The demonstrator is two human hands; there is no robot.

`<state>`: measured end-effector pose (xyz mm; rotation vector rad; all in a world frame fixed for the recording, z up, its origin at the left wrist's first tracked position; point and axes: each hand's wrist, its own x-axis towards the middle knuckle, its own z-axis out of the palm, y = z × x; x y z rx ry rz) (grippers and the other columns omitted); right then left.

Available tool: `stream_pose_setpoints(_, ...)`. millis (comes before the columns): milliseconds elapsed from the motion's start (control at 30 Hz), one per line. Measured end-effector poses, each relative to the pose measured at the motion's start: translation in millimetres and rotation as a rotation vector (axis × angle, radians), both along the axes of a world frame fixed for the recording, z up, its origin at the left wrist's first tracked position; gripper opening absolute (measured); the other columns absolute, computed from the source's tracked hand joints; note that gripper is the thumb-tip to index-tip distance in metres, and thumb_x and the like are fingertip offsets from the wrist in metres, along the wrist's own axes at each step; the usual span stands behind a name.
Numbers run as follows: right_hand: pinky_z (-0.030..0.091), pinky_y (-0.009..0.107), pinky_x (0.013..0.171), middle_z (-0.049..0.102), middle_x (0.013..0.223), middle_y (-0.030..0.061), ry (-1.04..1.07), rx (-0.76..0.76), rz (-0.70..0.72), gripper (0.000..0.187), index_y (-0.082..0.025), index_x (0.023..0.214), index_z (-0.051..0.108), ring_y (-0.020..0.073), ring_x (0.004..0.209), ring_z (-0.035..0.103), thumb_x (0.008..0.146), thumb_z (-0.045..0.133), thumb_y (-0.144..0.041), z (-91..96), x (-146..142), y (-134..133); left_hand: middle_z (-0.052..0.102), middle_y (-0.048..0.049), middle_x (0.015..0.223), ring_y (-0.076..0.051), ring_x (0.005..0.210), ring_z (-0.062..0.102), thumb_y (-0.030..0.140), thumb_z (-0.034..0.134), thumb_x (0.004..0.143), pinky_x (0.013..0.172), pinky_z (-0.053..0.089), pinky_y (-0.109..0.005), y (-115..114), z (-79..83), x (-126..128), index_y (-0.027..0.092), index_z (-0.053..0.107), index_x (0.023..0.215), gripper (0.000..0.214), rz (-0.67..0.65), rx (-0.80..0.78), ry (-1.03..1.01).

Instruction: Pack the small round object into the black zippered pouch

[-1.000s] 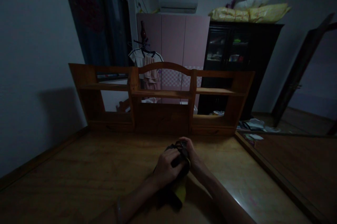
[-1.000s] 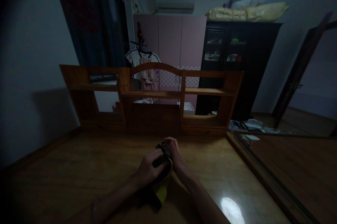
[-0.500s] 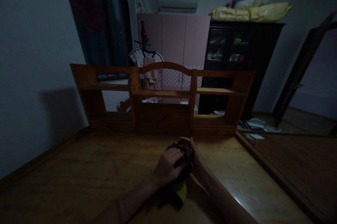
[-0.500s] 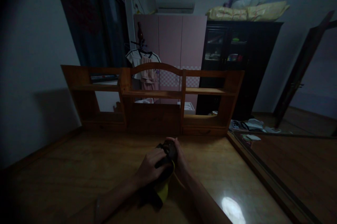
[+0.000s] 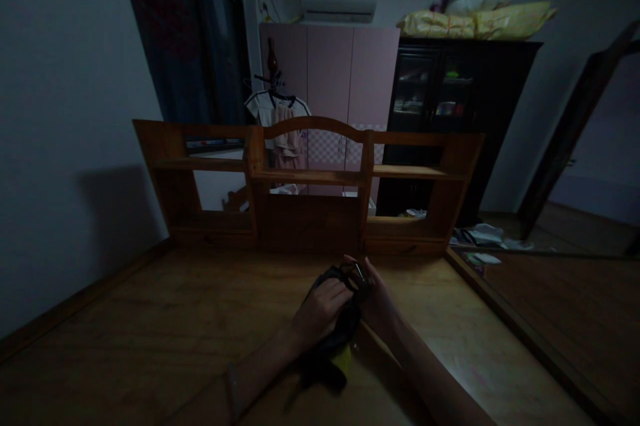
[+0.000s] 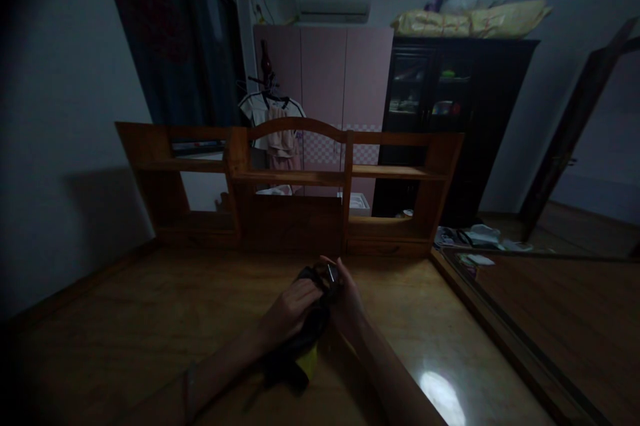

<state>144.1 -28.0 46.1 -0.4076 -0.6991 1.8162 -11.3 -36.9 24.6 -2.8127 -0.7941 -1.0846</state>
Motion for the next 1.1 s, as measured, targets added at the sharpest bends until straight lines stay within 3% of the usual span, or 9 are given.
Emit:
stream_pose_setpoints(133,0.045,0.029,0.084,0.071,0.088,0.0036,0.041,-0.048,0.000,0.029,-0.017,0.094,0.068,0.0175,0.085,0.064,0.084,0.057,-0.041,-3.8,1,2,0.059,-0.0090,0.118,-0.021,0.115,0.050,0.002,0.045,0.082,0.102,0.041,-0.040,2,-3.4,-1,0.017,0.052,0.119,0.041,0.003,-0.020,-0.022)
stream_pose_setpoints(533,0.046,0.028,0.077,0.070,0.077,-0.0005,-0.053,-0.050,-0.122,0.022,-0.020,0.082,0.070,0.0167,0.073,0.061,0.076,0.063,-0.040,-5.1,-11,-2,0.063,-0.0079,0.108,-0.023,0.105,0.056,0.017,0.058,0.083,0.094,0.045,-0.041,-7,4.6,1,0.019,0.060,0.101,0.018,0.056,-0.138,-0.154)
stream_pose_setpoints(833,0.046,0.029,0.079,0.068,0.084,-0.0008,-0.152,0.068,-0.245,0.027,-0.024,0.094,0.064,0.0178,0.081,0.061,0.072,0.069,-0.038,-8.5,-15,-3,0.064,-0.0070,0.097,-0.022,0.093,0.058,0.024,0.057,0.085,0.087,0.046,-0.038,-12,10.3,6,0.018,0.059,0.093,0.011,0.098,-0.178,-0.170)
stream_pose_setpoints(900,0.046,0.029,0.080,0.068,0.082,-0.0009,-0.132,0.056,-0.227,0.026,-0.023,0.090,0.065,0.0171,0.079,0.062,0.071,0.069,-0.039,-8.4,-16,-2,0.064,-0.0068,0.096,-0.022,0.093,0.058,0.024,0.056,0.085,0.087,0.047,-0.037,-12,11.3,6,0.018,0.059,0.094,0.010,0.099,-0.190,-0.174)
stream_pose_setpoints(1100,0.048,0.029,0.079,0.069,0.082,0.0043,-0.108,0.001,-0.006,0.033,-0.017,0.083,0.068,0.0186,0.077,0.063,0.078,0.061,-0.049,-3.9,-17,-12,0.065,-0.0073,0.106,-0.021,0.099,0.059,0.021,0.052,0.088,0.090,0.046,-0.036,-12,9.4,6,0.019,0.058,0.106,0.019,0.102,-0.176,-0.236)
